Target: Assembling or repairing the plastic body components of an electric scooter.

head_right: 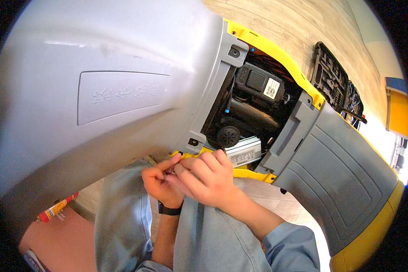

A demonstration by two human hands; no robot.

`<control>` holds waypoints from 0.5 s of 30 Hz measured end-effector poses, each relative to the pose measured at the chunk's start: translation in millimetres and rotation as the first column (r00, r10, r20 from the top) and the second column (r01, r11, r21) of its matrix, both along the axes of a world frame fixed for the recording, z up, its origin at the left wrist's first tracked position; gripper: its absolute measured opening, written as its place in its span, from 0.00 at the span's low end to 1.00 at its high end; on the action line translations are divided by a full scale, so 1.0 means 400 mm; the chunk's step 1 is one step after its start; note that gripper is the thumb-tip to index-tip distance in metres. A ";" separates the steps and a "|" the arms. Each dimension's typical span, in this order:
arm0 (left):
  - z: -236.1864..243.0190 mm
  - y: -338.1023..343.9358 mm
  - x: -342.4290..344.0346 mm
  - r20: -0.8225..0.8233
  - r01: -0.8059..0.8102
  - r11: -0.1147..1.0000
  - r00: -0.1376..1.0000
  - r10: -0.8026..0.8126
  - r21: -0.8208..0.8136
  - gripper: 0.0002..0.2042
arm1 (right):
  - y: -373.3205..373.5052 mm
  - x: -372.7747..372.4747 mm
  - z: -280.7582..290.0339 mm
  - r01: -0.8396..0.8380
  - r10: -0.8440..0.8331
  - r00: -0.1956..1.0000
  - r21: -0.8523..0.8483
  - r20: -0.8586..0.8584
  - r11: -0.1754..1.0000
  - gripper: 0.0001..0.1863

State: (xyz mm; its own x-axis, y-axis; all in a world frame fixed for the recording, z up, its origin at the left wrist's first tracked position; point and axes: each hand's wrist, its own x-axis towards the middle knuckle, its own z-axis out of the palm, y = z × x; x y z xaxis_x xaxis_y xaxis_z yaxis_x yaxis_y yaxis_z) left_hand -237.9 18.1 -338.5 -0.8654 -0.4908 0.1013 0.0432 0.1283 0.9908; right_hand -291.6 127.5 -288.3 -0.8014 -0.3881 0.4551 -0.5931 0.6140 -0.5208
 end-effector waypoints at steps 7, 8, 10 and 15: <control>0.019 -0.019 -0.024 0.091 0.220 0.970 0.973 -0.212 -0.099 0.17 | 0.015 0.003 -0.020 0.027 -0.025 0.999 -0.054 0.027 0.998 0.19; 0.014 -0.021 -0.022 0.090 0.219 0.971 0.973 -0.211 -0.100 0.17 | 0.014 0.003 -0.022 0.025 -0.024 0.999 -0.055 0.027 0.998 0.19; -0.002 -0.026 -0.014 0.027 0.233 0.972 0.972 -0.233 -0.004 0.18 | 0.014 0.005 -0.026 -0.034 0.034 0.999 -0.061 0.007 0.998 0.18; 0.011 -0.023 -0.002 -0.009 0.071 0.993 0.997 -0.072 -0.099 0.19 | 0.005 0.002 -0.029 -0.071 0.070 0.996 -0.029 -0.046 0.997 0.14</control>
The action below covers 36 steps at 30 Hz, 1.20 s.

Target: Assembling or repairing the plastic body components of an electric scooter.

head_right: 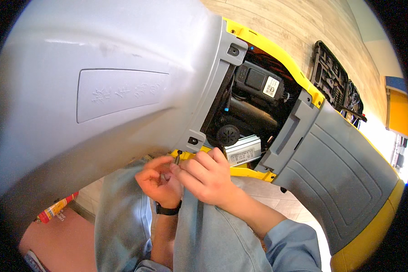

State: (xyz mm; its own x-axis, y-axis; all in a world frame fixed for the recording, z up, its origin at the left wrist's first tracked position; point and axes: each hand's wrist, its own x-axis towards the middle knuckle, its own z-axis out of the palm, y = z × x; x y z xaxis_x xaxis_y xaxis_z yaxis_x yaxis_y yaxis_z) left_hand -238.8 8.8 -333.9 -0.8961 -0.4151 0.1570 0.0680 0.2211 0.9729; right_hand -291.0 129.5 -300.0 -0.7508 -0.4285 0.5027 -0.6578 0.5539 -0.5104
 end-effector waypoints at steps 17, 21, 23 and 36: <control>-0.015 -0.023 -0.018 -0.034 0.062 0.980 0.997 -0.070 -0.188 0.19 | 0.005 0.002 -0.003 0.051 -0.050 0.998 -0.024 0.042 0.998 0.16; -0.010 -0.028 0.001 -0.027 0.184 0.959 0.981 -0.194 -0.215 0.19 | 0.002 0.001 -0.005 0.063 -0.063 0.998 -0.037 0.026 0.997 0.15; -0.006 -0.018 0.001 -0.047 0.177 0.960 0.980 -0.191 -0.217 0.19 | -0.002 0.001 -0.005 0.056 -0.056 0.998 -0.001 0.019 0.998 0.15; 0.005 -0.020 -0.035 -0.074 0.005 0.980 0.997 -0.020 -0.199 0.20 | 0.005 0.002 0.010 0.053 -0.050 0.996 -0.041 0.080 0.998 0.18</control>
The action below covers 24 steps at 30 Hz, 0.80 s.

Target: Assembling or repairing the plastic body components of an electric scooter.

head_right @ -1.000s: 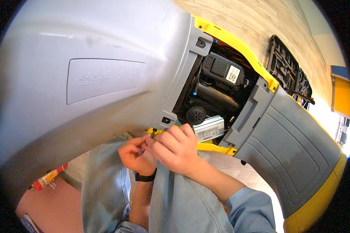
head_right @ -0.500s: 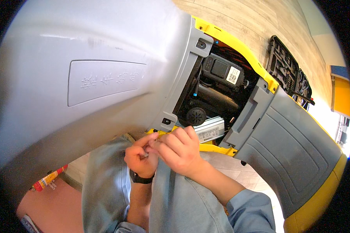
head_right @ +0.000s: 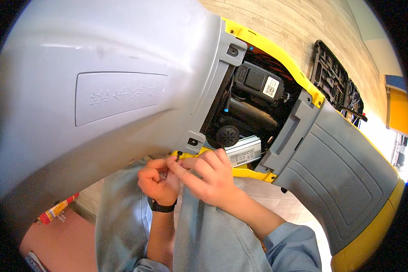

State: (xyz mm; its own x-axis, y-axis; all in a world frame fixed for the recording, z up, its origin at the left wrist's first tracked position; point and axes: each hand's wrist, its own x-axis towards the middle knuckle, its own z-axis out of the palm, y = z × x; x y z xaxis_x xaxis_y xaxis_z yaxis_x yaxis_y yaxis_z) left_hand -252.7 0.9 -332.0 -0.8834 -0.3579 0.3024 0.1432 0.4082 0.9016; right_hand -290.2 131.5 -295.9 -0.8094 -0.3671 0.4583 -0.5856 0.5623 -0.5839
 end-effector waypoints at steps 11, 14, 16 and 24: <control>-0.002 -0.003 0.001 -0.026 0.027 1.000 0.999 -0.027 -0.012 0.19 | -0.001 -0.006 -0.023 0.007 -0.007 0.998 -0.006 -0.063 1.000 0.17; -0.009 -0.004 0.006 -0.016 0.044 0.999 0.999 -0.044 -0.001 0.19 | -0.006 -0.005 -0.030 0.025 -0.027 0.997 -0.030 -0.078 0.999 0.13; -0.014 -0.004 0.014 -0.011 0.063 0.997 0.998 -0.064 -0.039 0.20 | -0.006 -0.003 -0.032 0.037 -0.040 0.997 -0.038 -0.068 0.999 0.11; -0.015 0.008 0.019 -0.010 -0.016 1.000 1.000 0.016 0.019 0.20 | 0.001 0.001 -0.025 0.034 -0.034 0.997 -0.002 -0.074 0.999 0.15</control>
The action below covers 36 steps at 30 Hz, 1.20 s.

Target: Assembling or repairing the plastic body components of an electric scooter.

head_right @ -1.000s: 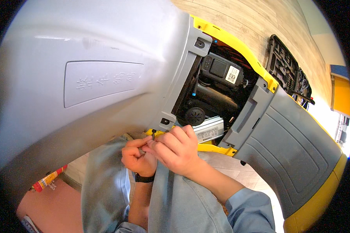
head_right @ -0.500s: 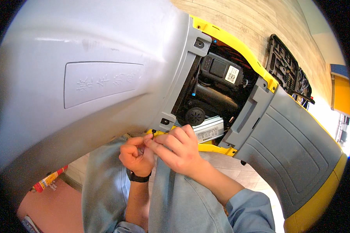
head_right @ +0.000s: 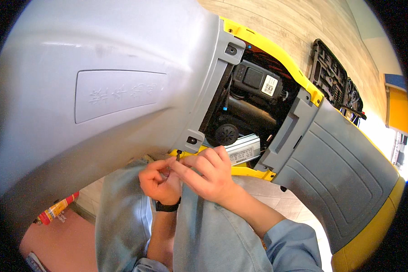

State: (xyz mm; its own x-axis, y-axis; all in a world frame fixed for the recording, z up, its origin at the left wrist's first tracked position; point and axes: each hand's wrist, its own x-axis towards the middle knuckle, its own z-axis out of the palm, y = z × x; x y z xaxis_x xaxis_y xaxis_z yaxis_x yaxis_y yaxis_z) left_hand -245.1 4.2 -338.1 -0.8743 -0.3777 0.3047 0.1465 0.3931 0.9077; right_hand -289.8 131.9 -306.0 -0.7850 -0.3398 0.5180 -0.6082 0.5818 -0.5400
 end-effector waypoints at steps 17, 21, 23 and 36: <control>0.005 -0.003 -0.010 -0.025 0.083 0.995 0.996 -0.085 -0.049 0.18 | -0.006 -0.006 0.004 0.062 -0.063 0.998 0.013 0.021 0.998 0.13; -0.006 -0.004 -0.005 -0.067 0.020 0.997 0.997 -0.025 -0.074 0.18 | -0.006 -0.004 0.022 0.043 -0.042 0.998 -0.011 0.036 0.999 0.16; -0.005 -0.006 -0.003 -0.037 0.002 0.999 0.999 -0.004 -0.040 0.19 | -0.003 -0.002 0.023 0.035 -0.034 0.998 -0.016 0.052 0.999 0.17; 0.008 -0.023 -0.004 0.030 0.129 0.976 0.992 -0.126 -0.175 0.20 | 0.005 -0.005 0.007 0.022 -0.023 0.999 0.014 0.036 1.000 0.16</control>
